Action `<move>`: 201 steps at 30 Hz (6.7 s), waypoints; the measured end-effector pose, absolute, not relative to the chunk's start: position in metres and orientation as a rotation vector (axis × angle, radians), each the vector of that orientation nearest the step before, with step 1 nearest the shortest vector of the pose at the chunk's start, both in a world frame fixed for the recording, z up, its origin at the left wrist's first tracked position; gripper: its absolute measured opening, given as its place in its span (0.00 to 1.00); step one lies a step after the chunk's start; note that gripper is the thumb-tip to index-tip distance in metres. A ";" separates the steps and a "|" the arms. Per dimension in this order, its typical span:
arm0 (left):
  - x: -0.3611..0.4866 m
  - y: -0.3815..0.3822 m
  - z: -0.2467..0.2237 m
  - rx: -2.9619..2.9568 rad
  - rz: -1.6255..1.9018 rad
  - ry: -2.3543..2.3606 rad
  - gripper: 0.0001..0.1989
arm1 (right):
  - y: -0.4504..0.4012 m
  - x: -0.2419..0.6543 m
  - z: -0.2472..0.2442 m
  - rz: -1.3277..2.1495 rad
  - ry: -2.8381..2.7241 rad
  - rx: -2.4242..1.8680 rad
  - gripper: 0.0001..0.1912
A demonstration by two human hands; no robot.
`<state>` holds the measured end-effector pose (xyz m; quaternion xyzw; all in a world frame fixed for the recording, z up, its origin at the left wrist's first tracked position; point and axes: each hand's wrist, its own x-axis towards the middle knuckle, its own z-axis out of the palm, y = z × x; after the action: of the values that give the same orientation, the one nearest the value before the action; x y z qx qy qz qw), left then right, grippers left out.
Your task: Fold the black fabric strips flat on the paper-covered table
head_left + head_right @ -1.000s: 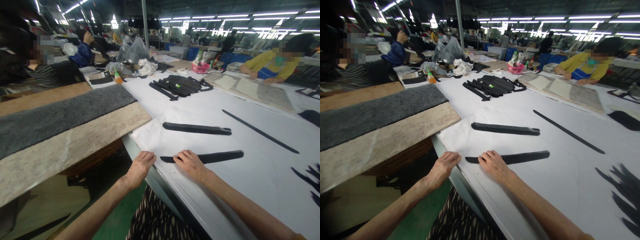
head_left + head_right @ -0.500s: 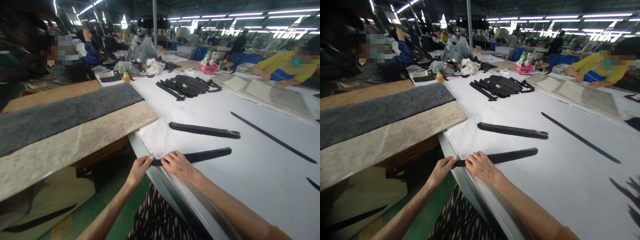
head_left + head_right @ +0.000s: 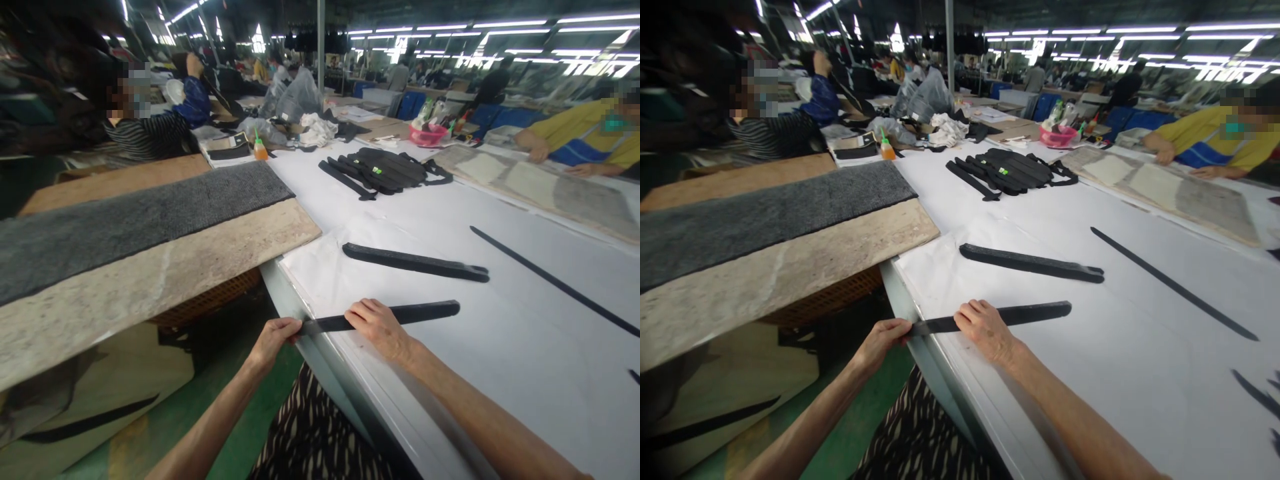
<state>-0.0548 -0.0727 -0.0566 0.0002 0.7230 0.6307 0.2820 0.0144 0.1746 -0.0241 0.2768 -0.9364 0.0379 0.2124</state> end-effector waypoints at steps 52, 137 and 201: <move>-0.055 -0.146 -0.168 -0.429 1.578 1.999 0.26 | 0.144 0.008 -0.023 -0.020 -2.509 0.975 0.08; -0.046 -0.110 -0.066 0.228 1.320 1.998 0.22 | 0.165 0.019 -0.022 -0.178 -2.510 1.055 0.10; -0.029 -0.009 0.018 0.827 1.006 1.980 0.19 | 0.262 0.100 0.031 1.412 -3.007 -0.550 0.14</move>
<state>-0.0289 -0.0090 0.0178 0.3234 0.7740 0.3934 0.3763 0.1004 0.2624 0.0315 -0.1624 -0.8873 0.4167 -0.1127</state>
